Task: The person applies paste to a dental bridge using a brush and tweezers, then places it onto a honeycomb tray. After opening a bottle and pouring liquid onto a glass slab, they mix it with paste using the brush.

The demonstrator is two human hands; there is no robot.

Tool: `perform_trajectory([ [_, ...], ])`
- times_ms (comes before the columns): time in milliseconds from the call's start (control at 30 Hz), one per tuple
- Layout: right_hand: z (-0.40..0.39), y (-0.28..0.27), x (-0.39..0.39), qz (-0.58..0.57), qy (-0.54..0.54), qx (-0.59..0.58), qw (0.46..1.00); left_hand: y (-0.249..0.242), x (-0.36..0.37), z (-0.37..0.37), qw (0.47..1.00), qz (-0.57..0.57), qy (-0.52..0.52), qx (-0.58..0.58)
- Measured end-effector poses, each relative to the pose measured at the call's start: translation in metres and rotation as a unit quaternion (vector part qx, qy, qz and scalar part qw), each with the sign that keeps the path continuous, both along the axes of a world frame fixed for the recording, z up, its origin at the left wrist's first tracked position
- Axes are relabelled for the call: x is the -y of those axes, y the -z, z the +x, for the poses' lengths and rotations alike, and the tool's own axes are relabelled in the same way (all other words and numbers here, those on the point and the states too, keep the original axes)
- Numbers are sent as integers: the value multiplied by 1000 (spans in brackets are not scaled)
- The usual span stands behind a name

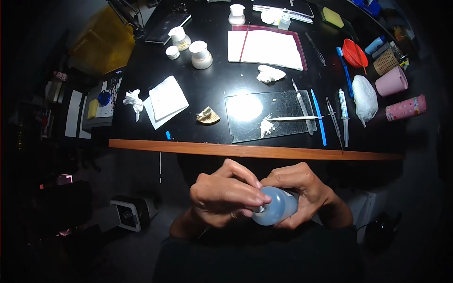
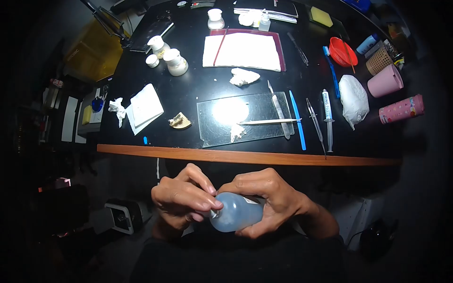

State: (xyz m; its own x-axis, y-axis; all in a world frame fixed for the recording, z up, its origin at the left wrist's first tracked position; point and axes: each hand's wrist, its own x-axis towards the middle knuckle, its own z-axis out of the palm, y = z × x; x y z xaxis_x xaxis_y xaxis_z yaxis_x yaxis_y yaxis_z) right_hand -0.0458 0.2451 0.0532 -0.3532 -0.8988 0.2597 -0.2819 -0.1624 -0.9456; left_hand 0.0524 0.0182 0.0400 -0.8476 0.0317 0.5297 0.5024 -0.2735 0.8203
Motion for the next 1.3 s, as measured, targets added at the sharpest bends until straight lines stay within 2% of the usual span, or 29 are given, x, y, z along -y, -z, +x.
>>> perform_trajectory([
  [133,9,1,-1,22,71,-67,995,8,-6,-1,987,-54,-150,18],
  [267,9,5,-2,60,96,-109,987,-4,-8,-2,942,-234,-238,23],
  [400,5,3,-6,66,109,-134,983,-12,14,1,943,-313,-115,-1],
  [433,5,-1,-10,103,100,-134,981,-13,12,4,943,-310,-122,27],
  [533,6,-3,-8,91,94,-145,981,-12,16,3,947,-304,-99,40],
  [633,13,-7,-9,135,112,-168,970,-10,13,3,919,-372,-129,37],
  [733,15,-12,-8,166,129,-209,955,0,6,6,901,-394,-161,79],
  [867,12,-22,-9,195,137,-261,935,12,-3,6,907,-348,-207,114],
  [1067,7,-39,-9,218,171,-316,907,6,7,8,931,-211,-199,220],
  [1133,4,-37,-10,203,206,-313,905,1,12,8,936,-201,-225,184],
  [1267,-7,-51,-12,290,248,-386,840,5,21,10,946,-179,-221,153],
  [1300,-8,-59,-10,347,251,-381,819,6,21,11,948,-177,-219,150],
])
